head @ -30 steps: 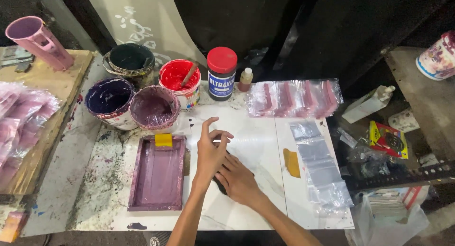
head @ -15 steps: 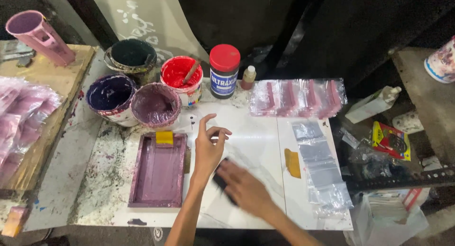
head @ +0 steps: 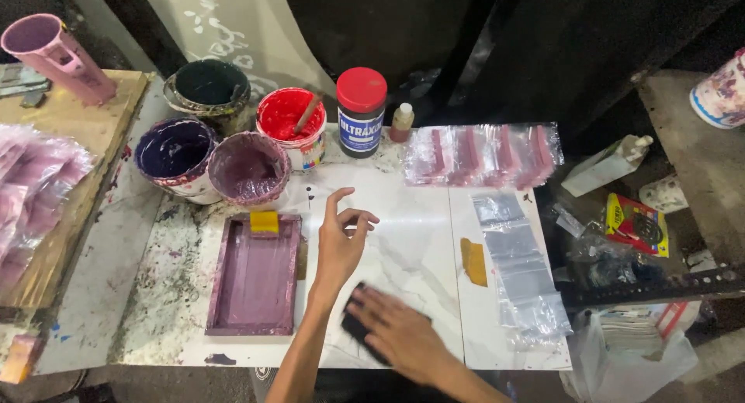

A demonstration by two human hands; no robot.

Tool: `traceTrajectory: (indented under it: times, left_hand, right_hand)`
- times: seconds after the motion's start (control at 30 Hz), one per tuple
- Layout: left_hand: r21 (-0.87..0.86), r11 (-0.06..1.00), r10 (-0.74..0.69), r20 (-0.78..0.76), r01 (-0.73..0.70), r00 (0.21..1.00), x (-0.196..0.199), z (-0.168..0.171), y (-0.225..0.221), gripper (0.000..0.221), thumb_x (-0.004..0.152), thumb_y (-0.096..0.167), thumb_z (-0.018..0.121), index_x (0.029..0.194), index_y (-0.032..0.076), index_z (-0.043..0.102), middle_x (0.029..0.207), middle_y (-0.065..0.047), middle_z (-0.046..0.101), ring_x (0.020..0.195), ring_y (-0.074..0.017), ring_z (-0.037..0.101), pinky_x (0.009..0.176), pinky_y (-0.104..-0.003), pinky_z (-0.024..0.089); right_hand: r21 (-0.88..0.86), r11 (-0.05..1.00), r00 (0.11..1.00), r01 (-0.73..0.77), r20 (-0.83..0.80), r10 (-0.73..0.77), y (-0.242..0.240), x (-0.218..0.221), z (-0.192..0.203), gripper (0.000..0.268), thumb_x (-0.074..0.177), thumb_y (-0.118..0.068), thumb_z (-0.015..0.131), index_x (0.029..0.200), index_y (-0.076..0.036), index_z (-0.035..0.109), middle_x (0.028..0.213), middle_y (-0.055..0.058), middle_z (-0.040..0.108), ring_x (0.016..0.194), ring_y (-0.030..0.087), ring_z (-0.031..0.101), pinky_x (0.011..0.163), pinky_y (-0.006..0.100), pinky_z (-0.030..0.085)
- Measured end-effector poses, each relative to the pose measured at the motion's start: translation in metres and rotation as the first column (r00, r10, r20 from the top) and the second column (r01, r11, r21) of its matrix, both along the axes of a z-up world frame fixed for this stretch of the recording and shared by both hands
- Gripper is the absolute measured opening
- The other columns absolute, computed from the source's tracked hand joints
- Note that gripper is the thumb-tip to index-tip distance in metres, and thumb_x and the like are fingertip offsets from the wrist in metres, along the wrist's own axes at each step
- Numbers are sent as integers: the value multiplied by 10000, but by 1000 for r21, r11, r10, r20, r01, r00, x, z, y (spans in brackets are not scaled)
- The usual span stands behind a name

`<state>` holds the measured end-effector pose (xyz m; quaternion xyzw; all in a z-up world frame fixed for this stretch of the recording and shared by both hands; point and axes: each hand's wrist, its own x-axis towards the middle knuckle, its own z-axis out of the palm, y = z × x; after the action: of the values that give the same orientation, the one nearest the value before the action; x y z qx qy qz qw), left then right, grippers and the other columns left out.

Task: Preparing a screen printing frame and materials for printing on fabric and plastic bags.

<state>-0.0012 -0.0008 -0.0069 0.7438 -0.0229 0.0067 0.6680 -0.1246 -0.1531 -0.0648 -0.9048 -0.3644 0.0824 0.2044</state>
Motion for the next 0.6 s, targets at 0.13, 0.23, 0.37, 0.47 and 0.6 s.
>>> traceTrajectory:
  times: [0.13,0.23,0.37,0.47,0.6]
  left_hand:
    - [5,999,34,-62,-33,997,-4,3,5,409,961,64,563,1345,149,452,890,-34,792,827,-146,730,769,-273,566]
    - [20,999,48,-112,-46,993,-8,10,3,408,970,91,577,1355,152,458,901,-41,804,814,-159,720,792,-283,550]
    - [-13,1000,27,-71,-28,997,-4,-5,-9,392,969,98,567,1345,133,459,882,-35,796,787,-157,727,762,-279,601]
    - [-11,1000,-21,-93,20,995,-6,-5,-14,406,971,90,532,1366,136,452,892,-39,783,848,-168,735,811,-290,566]
    - [52,998,-10,-157,18,988,-6,-3,-12,453,958,46,548,1395,109,447,920,-88,785,884,-212,746,815,-314,583]
  right_hand:
    - [-13,929,922,370,126,-366,-48,42,-21,582,1008,-152,478,1566,-38,357,1634,169,355,1541,322,261,1184,483,289]
    - [-199,709,737,676,206,-644,-56,66,-32,585,1089,-388,203,1632,-173,181,1716,37,136,1570,204,104,1251,489,55]
    - [118,747,752,654,4,-659,-6,27,-22,596,954,-92,449,1537,-9,358,1656,182,289,1541,336,230,1225,533,169]
    - [7,959,959,282,-2,-282,-4,-5,-5,611,1086,-283,409,1634,-105,203,1717,103,160,1577,270,110,1238,436,114]
    - [-59,918,881,393,311,-357,-42,33,-40,580,1051,-283,456,1591,-97,351,1625,176,363,1509,325,318,1185,474,290]
